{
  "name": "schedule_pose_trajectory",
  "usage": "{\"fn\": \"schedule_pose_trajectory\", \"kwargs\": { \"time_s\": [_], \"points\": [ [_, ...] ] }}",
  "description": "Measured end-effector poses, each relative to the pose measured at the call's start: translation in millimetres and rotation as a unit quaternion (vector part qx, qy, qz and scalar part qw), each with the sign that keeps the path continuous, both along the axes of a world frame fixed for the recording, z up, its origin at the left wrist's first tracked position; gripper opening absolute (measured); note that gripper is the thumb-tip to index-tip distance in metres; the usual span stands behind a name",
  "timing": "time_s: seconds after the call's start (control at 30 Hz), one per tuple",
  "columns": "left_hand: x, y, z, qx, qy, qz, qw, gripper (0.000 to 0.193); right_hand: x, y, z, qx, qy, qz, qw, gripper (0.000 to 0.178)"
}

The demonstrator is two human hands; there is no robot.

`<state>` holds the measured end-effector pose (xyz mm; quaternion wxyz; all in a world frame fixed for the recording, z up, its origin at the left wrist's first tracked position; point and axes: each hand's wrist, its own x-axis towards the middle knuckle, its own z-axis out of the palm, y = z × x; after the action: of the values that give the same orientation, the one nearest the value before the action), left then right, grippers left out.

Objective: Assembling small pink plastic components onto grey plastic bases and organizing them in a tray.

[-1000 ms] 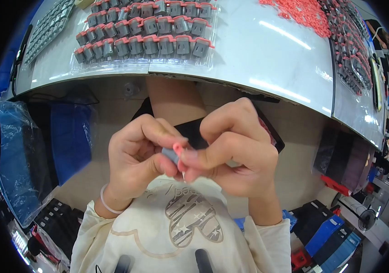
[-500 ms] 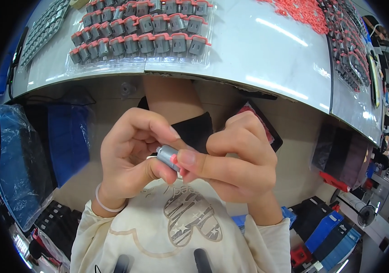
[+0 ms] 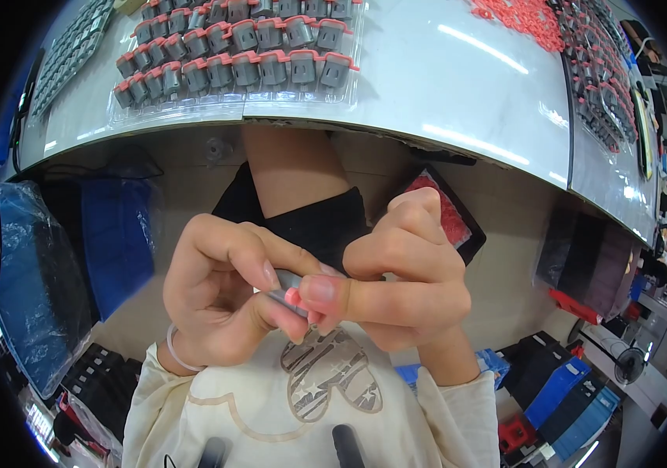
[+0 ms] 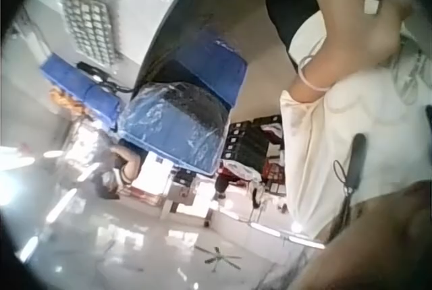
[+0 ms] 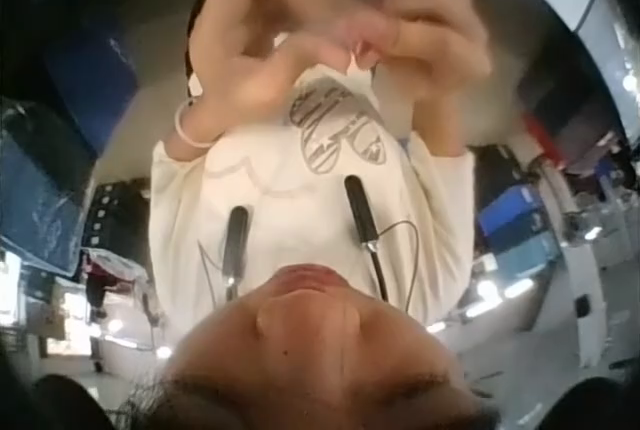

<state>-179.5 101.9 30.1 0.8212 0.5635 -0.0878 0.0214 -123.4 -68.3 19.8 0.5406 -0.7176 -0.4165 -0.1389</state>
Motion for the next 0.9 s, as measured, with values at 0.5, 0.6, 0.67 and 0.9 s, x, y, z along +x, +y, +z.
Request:
{"fn": "schedule_pose_trajectory", "kwargs": {
  "time_s": [0.5,0.6,0.67,0.9],
  "points": [
    [11,0,-24,-0.181,0.116,-0.011,0.976,0.043,11,14,-3,-0.041,0.149,-0.030,0.988,0.045],
    [14,3,-22,-0.150,0.132,-0.005,0.980,0.045,20,16,12,-0.104,0.114,-0.045,0.987,0.039],
    [17,7,-19,-0.143,0.113,0.002,0.983,0.045,35,17,26,-0.109,0.107,-0.029,0.988,0.035],
    [24,36,-9,-0.045,0.132,0.026,0.990,0.036,169,51,57,-0.137,0.049,-0.070,0.987,0.025]
  ]
}}
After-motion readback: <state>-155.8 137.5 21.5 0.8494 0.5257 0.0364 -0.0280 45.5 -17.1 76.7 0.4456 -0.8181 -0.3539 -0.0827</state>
